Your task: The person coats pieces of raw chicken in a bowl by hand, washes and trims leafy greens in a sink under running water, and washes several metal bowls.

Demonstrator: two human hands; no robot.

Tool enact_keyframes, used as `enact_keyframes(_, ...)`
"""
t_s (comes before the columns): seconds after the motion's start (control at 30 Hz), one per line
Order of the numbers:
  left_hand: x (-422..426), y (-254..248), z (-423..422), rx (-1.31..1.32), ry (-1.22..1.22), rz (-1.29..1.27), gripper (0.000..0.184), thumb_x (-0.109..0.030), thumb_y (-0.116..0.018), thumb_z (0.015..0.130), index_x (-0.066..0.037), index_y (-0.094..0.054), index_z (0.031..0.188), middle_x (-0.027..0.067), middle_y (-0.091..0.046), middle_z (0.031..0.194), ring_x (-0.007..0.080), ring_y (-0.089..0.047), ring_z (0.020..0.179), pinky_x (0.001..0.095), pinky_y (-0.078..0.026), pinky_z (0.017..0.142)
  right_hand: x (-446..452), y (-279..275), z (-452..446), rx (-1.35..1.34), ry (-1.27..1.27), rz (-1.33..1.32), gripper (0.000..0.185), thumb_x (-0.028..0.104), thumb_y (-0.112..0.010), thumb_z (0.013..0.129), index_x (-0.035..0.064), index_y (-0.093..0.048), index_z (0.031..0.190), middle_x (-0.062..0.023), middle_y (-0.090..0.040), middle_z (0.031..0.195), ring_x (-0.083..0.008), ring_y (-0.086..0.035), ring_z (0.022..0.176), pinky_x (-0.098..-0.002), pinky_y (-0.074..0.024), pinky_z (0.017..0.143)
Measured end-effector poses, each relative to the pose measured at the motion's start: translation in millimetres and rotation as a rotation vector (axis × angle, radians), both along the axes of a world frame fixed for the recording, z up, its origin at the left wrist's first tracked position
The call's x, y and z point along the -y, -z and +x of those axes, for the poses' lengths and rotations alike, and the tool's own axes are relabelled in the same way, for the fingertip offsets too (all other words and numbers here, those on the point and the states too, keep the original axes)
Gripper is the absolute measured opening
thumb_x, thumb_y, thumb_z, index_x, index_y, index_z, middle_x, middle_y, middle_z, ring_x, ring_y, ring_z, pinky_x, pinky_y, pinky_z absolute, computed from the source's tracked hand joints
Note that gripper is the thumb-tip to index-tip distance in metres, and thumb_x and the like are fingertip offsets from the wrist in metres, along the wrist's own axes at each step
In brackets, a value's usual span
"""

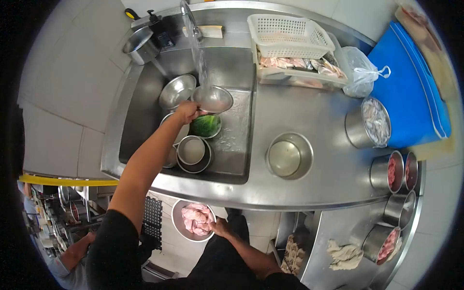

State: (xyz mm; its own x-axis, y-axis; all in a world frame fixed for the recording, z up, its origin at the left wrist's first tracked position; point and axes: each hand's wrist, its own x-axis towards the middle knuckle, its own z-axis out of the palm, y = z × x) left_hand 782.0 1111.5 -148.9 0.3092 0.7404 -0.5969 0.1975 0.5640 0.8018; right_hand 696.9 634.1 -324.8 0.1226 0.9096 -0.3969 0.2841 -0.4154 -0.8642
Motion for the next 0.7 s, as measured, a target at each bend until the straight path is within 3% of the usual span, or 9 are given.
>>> enact_keyframes(0.07, -9.6, 41.6, 34.9, 0.022, -0.067, -0.073, 0.02, 0.003, -0.047, 0.084, 0.013, -0.054, 0.1, 0.0198, -0.063, 0.08, 0.0285, -0.069, 0.065, 0.0224, -0.046, 0.036, 15.7, 44.6, -6.0, 0.295, -0.052, 0.412, 0.012, 0.021, -0.059, 0.077, 0.0129, -0.058, 0.086, -0.0142, -0.048, 0.056, -0.0291, -0.051, 0.045, -0.0407, -0.0378, 0.039)
enact_keyframes(0.13, -23.8, 84.4, 64.4, 0.046, -0.066, -0.199, 0.02, 0.006, -0.044, 0.085, 0.012, -0.054, 0.101, 0.0184, -0.063, 0.083, 0.0277, -0.067, 0.06, 0.023, -0.049, 0.037, 13.2, 49.7, 0.8, 0.32, -0.069, 0.344, 0.015, 0.021, -0.059, 0.077, 0.0114, -0.058, 0.09, -0.0187, -0.053, 0.063, -0.033, -0.055, 0.052, -0.0445, -0.0426, 0.045)
enact_keyframes(0.2, -34.7, 130.0, 82.5, 0.038, -0.029, -0.207, 0.021, 0.005, -0.045, 0.086, 0.011, -0.054, 0.104, 0.018, -0.064, 0.084, 0.0279, -0.067, 0.063, 0.0236, -0.052, 0.041, 5.7, 43.7, 9.3, 0.278, -0.062, 0.309, 0.024, 0.021, -0.059, 0.081, 0.0081, -0.057, 0.101, -0.0256, -0.058, 0.091, -0.0421, -0.06, 0.081, -0.0518, -0.0488, 0.069)
enact_keyframes(0.33, -28.5, 123.3, 107.8, 0.103, -0.28, -0.289, 0.026, 0.003, -0.046, 0.088, 0.007, -0.054, 0.112, 0.0169, -0.064, 0.083, 0.0316, -0.066, 0.073, 0.0279, -0.059, 0.059, -12.0, 20.6, 34.2, 0.444, -0.112, 0.593, 0.025, 0.018, -0.057, 0.085, 0.0096, -0.055, 0.109, -0.0223, -0.058, 0.095, -0.0424, -0.058, 0.085, -0.0522, -0.0463, 0.072)
enact_keyframes(0.4, -42.7, 129.4, 88.1, 0.058, -0.327, -0.37, 0.026, -0.009, -0.055, 0.087, 0.003, -0.059, 0.11, 0.0167, -0.066, 0.085, 0.0301, -0.065, 0.086, 0.0321, -0.057, 0.069, -11.1, 34.4, 33.7, 0.456, -0.219, 0.37, 0.022, 0.019, -0.054, 0.089, 0.0071, -0.055, 0.107, -0.02, -0.059, 0.093, -0.0378, -0.058, 0.084, -0.0513, -0.045, 0.07)
enact_keyframes(0.47, -64.8, 113.8, 51.8, -0.695, 0.75, 0.594, 0.031, -0.027, -0.068, 0.081, -0.001, -0.067, 0.097, 0.0161, -0.066, 0.091, 0.0271, -0.064, 0.089, 0.0341, -0.054, 0.073, -17.9, 31.8, 41.0, 0.404, -0.177, 0.411, 0.02, 0.02, -0.051, 0.091, 0.0042, -0.057, 0.102, -0.0171, -0.061, 0.087, -0.0343, -0.058, 0.079, -0.0486, -0.0449, 0.068)
enact_keyframes(0.5, -75.5, 96.5, 32.6, -0.706, 0.772, 0.623, 0.037, -0.04, -0.074, 0.072, -0.005, -0.07, 0.083, 0.0146, -0.065, 0.096, 0.0256, -0.063, 0.09, 0.0346, -0.051, 0.075, -17.9, 32.5, 40.8, 0.288, -0.133, 0.412, 0.02, 0.021, -0.051, 0.092, 0.0038, -0.058, 0.098, -0.0164, -0.061, 0.085, -0.0342, -0.058, 0.077, -0.0475, -0.0449, 0.067)
enact_keyframes(0.63, -177.7, 0.2, 10.2, -0.299, 0.036, 0.454, 0.036, -0.026, -0.064, 0.076, -0.006, -0.064, 0.106, 0.0159, -0.066, 0.093, 0.0255, -0.061, 0.091, 0.0343, -0.047, 0.082, -31.9, -0.9, 58.5, 0.172, -0.032, 0.425, 0.013, 0.015, -0.054, 0.086, 0.0046, -0.061, 0.092, -0.0158, -0.061, 0.079, -0.0347, -0.059, 0.073, -0.0453, -0.0456, 0.065)
enact_keyframes(0.7, -198.0, -40.9, 25.9, -0.309, 0.155, 0.883, 0.048, -0.024, -0.056, 0.081, -0.003, -0.055, 0.124, 0.0192, -0.062, 0.113, 0.0276, -0.059, 0.101, 0.034, -0.044, 0.089, -30.1, -4.2, 59.8, 0.245, -0.011, 0.518, 0.016, 0.006, -0.058, 0.078, 0.0053, -0.061, 0.094, -0.016, -0.061, 0.081, -0.0344, -0.06, 0.075, -0.0449, -0.0464, 0.066)
